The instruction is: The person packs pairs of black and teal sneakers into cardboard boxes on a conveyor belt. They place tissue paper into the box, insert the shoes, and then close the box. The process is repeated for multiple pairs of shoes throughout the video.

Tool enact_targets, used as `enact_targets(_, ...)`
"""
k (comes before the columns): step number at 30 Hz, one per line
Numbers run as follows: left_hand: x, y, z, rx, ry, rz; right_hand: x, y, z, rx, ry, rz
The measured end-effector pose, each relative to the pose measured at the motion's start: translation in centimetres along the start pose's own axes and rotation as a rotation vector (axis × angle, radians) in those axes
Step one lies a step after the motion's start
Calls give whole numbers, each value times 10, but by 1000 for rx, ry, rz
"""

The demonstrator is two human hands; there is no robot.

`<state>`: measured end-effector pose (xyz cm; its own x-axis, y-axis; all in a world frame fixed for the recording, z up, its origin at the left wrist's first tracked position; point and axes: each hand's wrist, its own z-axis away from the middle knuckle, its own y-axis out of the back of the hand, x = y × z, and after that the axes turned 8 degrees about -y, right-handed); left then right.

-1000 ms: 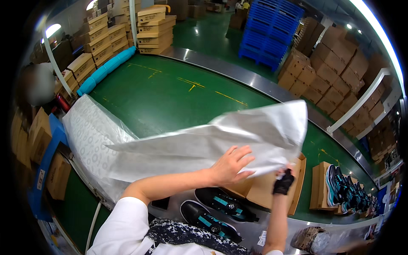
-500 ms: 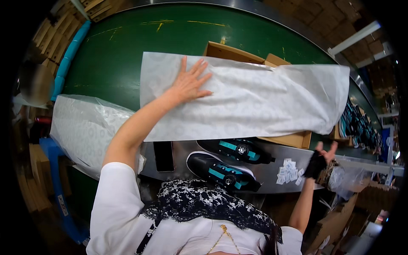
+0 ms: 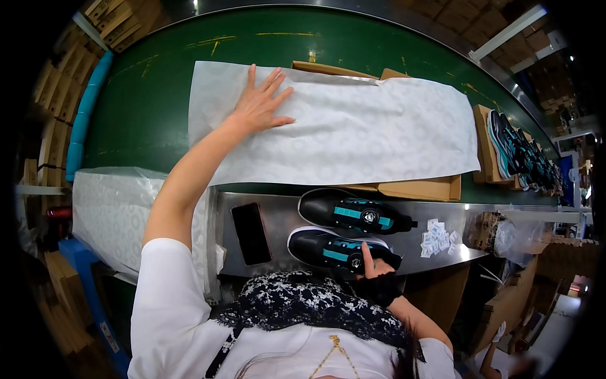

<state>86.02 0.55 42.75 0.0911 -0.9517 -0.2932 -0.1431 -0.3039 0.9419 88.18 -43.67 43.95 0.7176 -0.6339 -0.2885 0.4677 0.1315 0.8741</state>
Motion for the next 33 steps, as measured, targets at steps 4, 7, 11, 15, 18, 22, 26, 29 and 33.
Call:
enact_targets(4,-8,-8,-1,15,-23,38,-38,44,-25,-26,24,-380)
enact_targets(7,-26,-19,5,22,-23,-52,-38,82,-61,116,6,-992)
enact_targets(11,-32,-9,-6,47,7,42,-70,132,-149,211,-175,-1395)
enact_targets(15,-49,24,-35,157,28,37,-59,57,-260,512,-398,-1059)
enact_targets(18,-70,96,-34,655,104,-142,-67,21,-295,189,-489,-1179)
enact_targets(22,-99,107,56,288,565,-827,-89,7,-298,-170,-547,-1184)
enact_targets(26,-53,35,99,345,536,-107,-94,28,-270,-159,-393,-898)
enact_targets(29,11,17,83,437,402,494,-49,34,-235,148,-289,-1128)
enact_targets(33,85,14,19,389,130,717,-21,64,-147,523,-163,-982)
